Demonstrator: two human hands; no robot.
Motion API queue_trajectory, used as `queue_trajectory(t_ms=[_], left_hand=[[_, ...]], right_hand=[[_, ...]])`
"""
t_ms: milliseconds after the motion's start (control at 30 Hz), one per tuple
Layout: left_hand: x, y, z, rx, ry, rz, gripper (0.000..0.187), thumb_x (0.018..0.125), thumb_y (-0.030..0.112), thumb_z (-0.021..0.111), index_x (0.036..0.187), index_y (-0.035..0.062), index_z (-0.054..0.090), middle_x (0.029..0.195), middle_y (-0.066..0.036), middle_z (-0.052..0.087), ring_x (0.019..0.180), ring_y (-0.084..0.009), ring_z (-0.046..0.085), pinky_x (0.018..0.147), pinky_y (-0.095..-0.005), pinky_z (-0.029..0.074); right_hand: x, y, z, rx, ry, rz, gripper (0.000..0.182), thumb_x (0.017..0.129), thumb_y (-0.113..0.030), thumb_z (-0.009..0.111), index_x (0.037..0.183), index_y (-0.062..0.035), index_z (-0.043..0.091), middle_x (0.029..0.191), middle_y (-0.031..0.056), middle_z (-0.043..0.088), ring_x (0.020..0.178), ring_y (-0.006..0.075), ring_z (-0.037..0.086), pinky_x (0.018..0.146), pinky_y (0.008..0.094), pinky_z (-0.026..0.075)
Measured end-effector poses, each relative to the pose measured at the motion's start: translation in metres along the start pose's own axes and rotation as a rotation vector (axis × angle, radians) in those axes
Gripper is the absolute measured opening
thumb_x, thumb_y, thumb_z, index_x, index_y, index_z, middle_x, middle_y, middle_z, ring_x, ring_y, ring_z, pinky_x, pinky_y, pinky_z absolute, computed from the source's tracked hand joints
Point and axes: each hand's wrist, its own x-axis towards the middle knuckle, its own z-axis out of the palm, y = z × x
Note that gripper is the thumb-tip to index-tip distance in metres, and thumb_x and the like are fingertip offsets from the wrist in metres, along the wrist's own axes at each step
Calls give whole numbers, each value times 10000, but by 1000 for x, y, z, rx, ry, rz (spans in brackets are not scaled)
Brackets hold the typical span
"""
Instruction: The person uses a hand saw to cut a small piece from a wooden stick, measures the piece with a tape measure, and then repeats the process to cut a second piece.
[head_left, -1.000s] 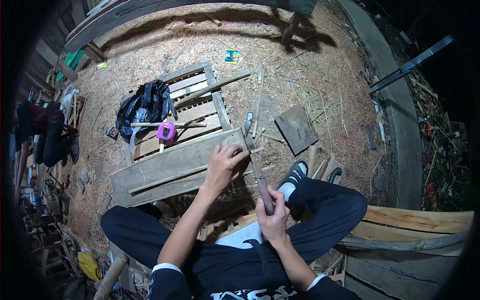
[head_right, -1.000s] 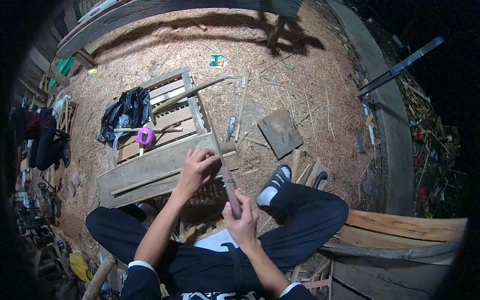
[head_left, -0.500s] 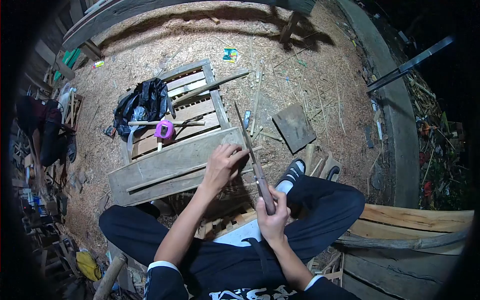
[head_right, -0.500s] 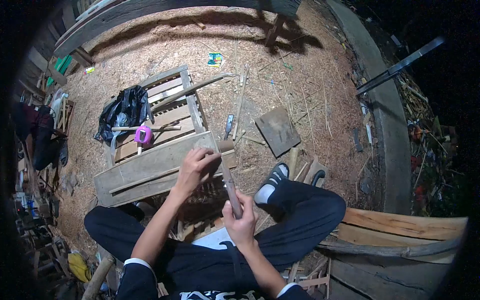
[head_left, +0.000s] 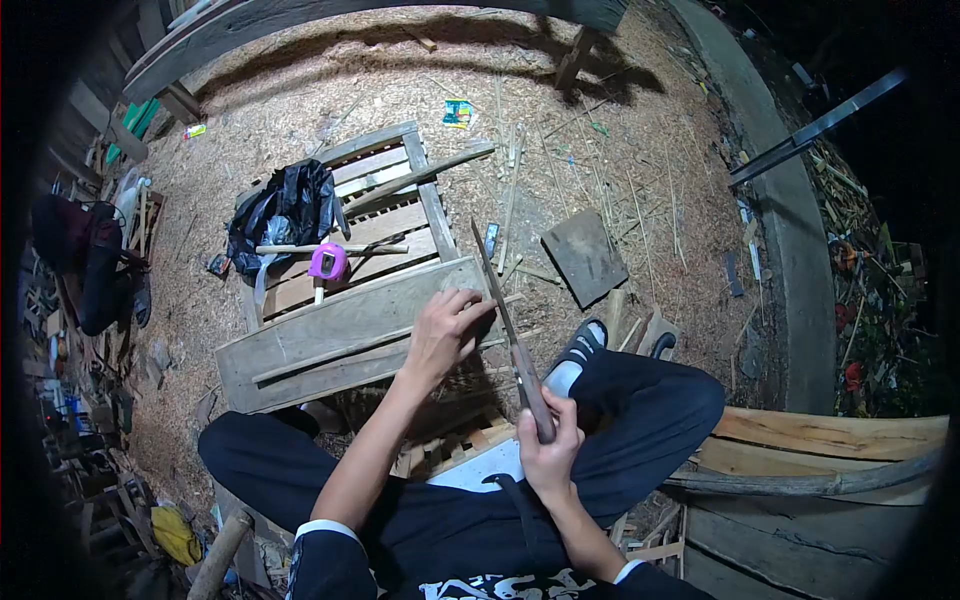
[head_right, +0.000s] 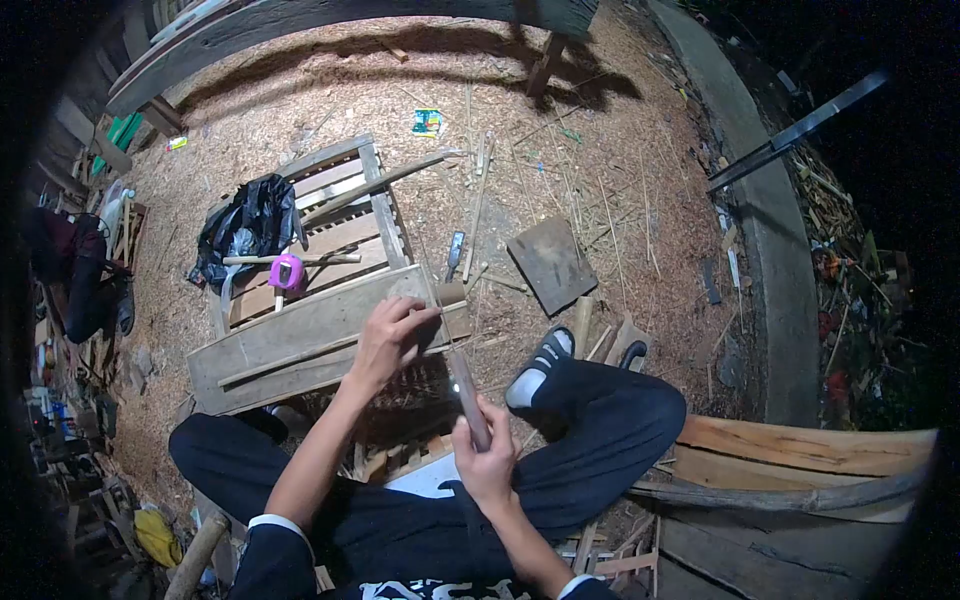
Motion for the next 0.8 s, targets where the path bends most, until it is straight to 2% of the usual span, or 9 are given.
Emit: queue_trajectory(t_ms=[33, 67, 167, 200, 300, 433, 500, 600, 800], left_hand=[[1, -2, 1, 1, 9, 14, 537, 698, 0, 742, 1225, 98, 733, 1119, -118, 672, 1047, -341, 636, 888, -442, 511], [0, -2, 0, 4, 17, 26, 541, 692, -8, 737, 1222, 99, 734, 1116, -118, 672, 1045, -340, 636, 888, -441, 513], [-2, -3, 3, -21, 54, 11, 551, 680, -16, 734, 1219, 97, 733, 1115, -120, 673, 1044, -339, 638, 884, -437, 517], [-3, -3, 3, -13, 52, 8, 557, 665, -25, 735, 1211, 87, 729, 1121, -122, 672, 1048, -344, 640, 890, -440, 523], [-3, -6, 6, -24, 56, 7, 558, 655, -26, 738, 1202, 84, 727, 1128, -124, 671, 1049, -350, 640, 906, -447, 526], [-3, -6, 6, -35, 55, 4, 576, 633, -25, 749, 1199, 82, 724, 1134, -124, 667, 1051, -352, 639, 908, -456, 531], [-2, -4, 3, -12, 54, 1, 515, 683, -10, 783, 1187, 81, 727, 1119, -119, 664, 1042, -336, 639, 901, -440, 539], [-2, -2, 2, -38, 52, 20, 524, 683, -12, 786, 1197, 70, 723, 1126, -123, 659, 1048, -346, 634, 922, -442, 534], [-3, -4, 3, -53, 59, 24, 541, 680, -22, 783, 1209, 66, 716, 1144, -129, 660, 1066, -352, 634, 933, -442, 532]], right_hand=[[3, 4, 2, -40, 18, -55, 358, 949, -121, 751, 1250, 27, 625, 1035, 214, 745, 854, 319, 770, 747, 389, 595], [10, -5, 3, -16, -23, 35, 360, 939, -109, 755, 1247, 27, 628, 1029, 205, 743, 873, 309, 762, 782, 386, 591], [2, -11, 0, 45, -13, 24, 356, 936, -97, 752, 1246, 28, 629, 988, 195, 740, 854, 276, 756, 761, 380, 590], [-3, -10, -6, 1, -29, 55, 343, 948, -94, 731, 1244, 31, 611, 917, 149, 738, 790, 172, 729, 698, 319, 568], [-1, -1, -9, -53, 16, -55, 337, 955, -101, 726, 1241, 34, 609, 892, 137, 730, 784, 160, 718, 684, 314, 560], [10, -16, -1, 3, -55, 80, 330, 961, -115, 731, 1232, 31, 612, 880, 119, 728, 768, 148, 703, 692, 311, 560], [-2, -10, -4, -30, 6, -56, 314, 976, -114, 717, 1240, 19, 612, 885, 119, 733, 754, 132, 699, 677, 304, 557], [-7, 3, -4, 17, 8, 40, 311, 977, -110, 716, 1241, 18, 613, 892, 126, 737, 761, 138, 704, 687, 311, 563], [-3, -6, -1, -114, 22, -142, 317, 973, -101, 711, 1241, 33, 604, 893, 131, 732, 744, 149, 694, 679, 310, 560]])
